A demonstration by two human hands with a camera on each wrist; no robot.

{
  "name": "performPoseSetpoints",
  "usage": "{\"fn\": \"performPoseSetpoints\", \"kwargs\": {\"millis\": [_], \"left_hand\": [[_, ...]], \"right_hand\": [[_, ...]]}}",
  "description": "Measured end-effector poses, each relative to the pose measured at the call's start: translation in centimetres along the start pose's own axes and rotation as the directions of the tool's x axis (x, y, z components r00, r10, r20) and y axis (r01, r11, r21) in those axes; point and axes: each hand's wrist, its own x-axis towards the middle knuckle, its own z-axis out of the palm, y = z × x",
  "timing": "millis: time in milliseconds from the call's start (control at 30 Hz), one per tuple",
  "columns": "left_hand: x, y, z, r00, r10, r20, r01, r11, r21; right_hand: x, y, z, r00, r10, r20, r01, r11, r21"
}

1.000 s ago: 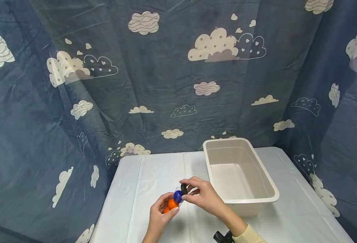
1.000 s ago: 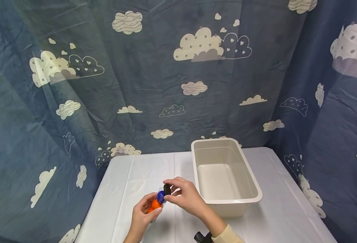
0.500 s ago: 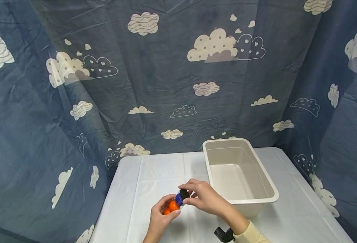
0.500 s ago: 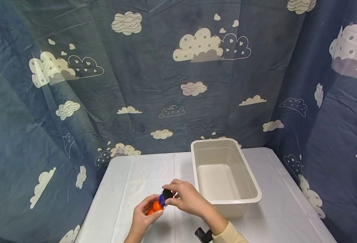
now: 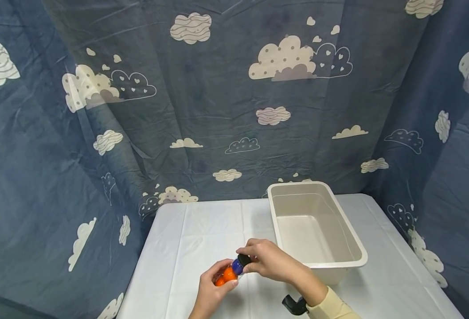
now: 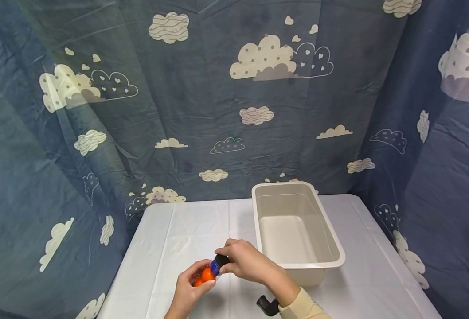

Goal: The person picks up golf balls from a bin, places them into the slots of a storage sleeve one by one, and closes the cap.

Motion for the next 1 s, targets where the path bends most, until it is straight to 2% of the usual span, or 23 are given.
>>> {"fn": "performPoseSetpoints", "kwargs": {"millis": [200,333,467,700,900,1000], "left_hand": [[0.0,0.2,0.0,1.0,-0.016,-0.016,0.017,0.998,0.062],[0.0,0.2,0.0,1.0,0.001,-0.011,-0.001,0.997,0.08],[-0.2,0.2,-0.2,1.0,0.014,-0.002,-0.014,0.999,0.051],[0.0,0.2,-0.4,0.997,0.077,0.014,-0.077,0.997,-0.009],[-0.1,0.2,-0.1,0.998,0.058,0.017,-0.058,0.998,-0.02],[0.0,0.3,0.1,0.998,0.058,0.03,-0.057,0.998,-0.026]], "right_hand": [[0.0,-0.1,0.0,0.999,-0.01,0.032,0.012,0.999,-0.042],[-0.1,-0.1,0.0,0.999,-0.018,0.05,0.02,0.999,-0.05],[-0.2,-0.2,0.1,0.999,-0.027,0.037,0.03,0.998,-0.06],[0.1,-0.5,-0.5,0.997,-0.055,0.045,0.059,0.994,-0.089],[0.3,-0.7,-1.0,0.994,-0.073,0.077,0.082,0.99,-0.117],[0.2,-0.9,-1.1,0.996,-0.061,0.063,0.067,0.992,-0.104]]}}
